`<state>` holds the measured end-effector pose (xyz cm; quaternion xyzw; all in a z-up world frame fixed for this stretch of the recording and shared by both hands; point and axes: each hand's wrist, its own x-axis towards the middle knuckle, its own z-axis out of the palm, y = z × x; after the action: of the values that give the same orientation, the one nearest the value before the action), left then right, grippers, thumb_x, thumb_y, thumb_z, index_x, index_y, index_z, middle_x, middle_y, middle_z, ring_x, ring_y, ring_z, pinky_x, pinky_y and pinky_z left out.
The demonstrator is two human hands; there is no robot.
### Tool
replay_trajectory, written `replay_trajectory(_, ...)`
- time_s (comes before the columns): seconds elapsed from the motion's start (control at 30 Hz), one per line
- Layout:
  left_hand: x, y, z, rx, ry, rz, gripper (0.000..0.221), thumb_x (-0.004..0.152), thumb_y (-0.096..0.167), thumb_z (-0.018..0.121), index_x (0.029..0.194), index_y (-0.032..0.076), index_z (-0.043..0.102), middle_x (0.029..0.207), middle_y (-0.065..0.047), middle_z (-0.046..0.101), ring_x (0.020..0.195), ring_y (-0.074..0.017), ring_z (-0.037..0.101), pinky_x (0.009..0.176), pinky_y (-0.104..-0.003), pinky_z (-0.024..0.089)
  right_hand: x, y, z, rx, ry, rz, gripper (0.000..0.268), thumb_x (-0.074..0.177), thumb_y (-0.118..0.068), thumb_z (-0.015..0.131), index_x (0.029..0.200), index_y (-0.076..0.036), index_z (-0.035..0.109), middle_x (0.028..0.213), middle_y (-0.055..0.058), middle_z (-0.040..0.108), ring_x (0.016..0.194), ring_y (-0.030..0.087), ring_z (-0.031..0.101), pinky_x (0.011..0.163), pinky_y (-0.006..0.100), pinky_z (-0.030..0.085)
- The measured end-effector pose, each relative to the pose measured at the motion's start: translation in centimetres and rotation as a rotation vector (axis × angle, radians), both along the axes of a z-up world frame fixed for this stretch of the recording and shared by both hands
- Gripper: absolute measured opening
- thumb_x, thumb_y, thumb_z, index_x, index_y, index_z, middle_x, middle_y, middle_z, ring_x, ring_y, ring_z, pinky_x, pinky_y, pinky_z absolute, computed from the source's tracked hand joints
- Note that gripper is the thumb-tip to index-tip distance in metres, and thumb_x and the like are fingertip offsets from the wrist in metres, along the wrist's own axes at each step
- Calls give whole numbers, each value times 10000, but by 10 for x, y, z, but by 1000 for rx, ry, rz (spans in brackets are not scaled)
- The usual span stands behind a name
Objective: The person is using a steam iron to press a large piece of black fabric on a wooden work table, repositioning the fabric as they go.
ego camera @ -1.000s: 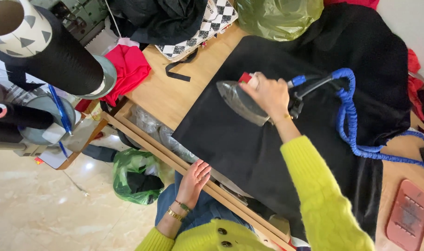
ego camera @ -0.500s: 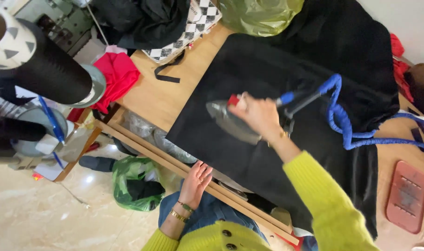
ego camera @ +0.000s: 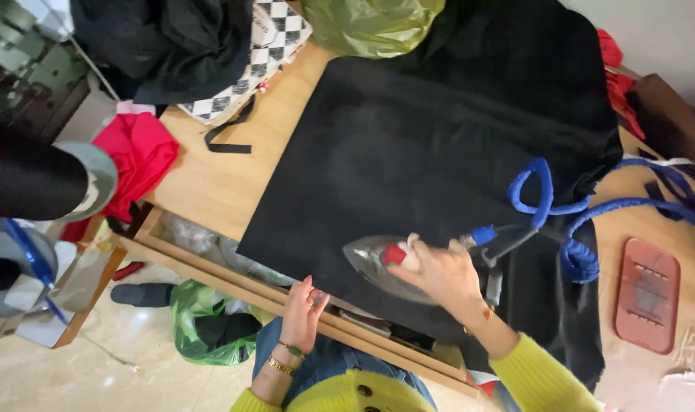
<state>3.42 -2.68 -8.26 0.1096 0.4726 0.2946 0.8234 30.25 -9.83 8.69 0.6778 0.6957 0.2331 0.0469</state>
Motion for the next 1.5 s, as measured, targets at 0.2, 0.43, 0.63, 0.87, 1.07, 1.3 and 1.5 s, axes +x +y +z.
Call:
replay_trajectory(0.2,4,1,30,-43,58,25,156,1050,207,540,909,176,481,901,-37,570,861,-114,568,1087,-437,508,74,65,-10,122,-61,-82,497,927,-717,630,1050,-250,746,809,-110,698,506,171,663,650,376,502)
replay_trajectory(0.43,-2,0,62,-114,130,87,260,1024,200,518,1257,86,497,1172,-136,536,1169,-246,574,1129,-422,492,146,139,-5,-71,169,-339,619,1006,-754,479,1138,-203,728,678,85,732,617,323,696,679,422,504)
replay_trajectory(0.63,-7,-10,78,12,223,46,330,1012,209,499,1289,37,549,1214,-175,623,1212,-272,638,1096,-382,512,148,149,-3,-63,293,-437,650,976,-795,480,1195,-243,743,738,92,754,697,395,654,665,454,496)
replay_trajectory(0.87,-4,-21,61,779,444,-182,231,1005,189,582,1199,82,646,1192,-75,681,1108,-175,662,964,-296,546,136,133,-18,80,160,-367,622,940,-829,512,1107,-276,742,654,59,724,583,330,691,640,437,501)
replay_trajectory(1.07,18,-17,93,1371,532,-540,245,1041,288,533,1130,128,696,1197,-40,707,1379,-333,498,1152,-476,376,63,78,-14,120,191,-294,545,885,-785,594,1012,-259,660,534,22,648,549,263,686,685,407,473)
replay_trajectory(1.3,45,-19,99,1553,403,-856,242,1028,233,570,1204,117,690,1225,-55,696,1367,-320,524,1058,-502,453,19,37,-3,97,236,-308,650,863,-808,619,1007,-179,698,550,-19,647,522,183,669,698,348,463)
replay_trajectory(1.5,57,-31,81,1937,424,-1032,419,990,257,642,1395,155,609,1544,-93,501,1495,-397,339,1187,-654,252,41,61,-7,174,279,-332,614,913,-768,583,992,-166,679,555,-7,652,491,228,666,730,379,484)
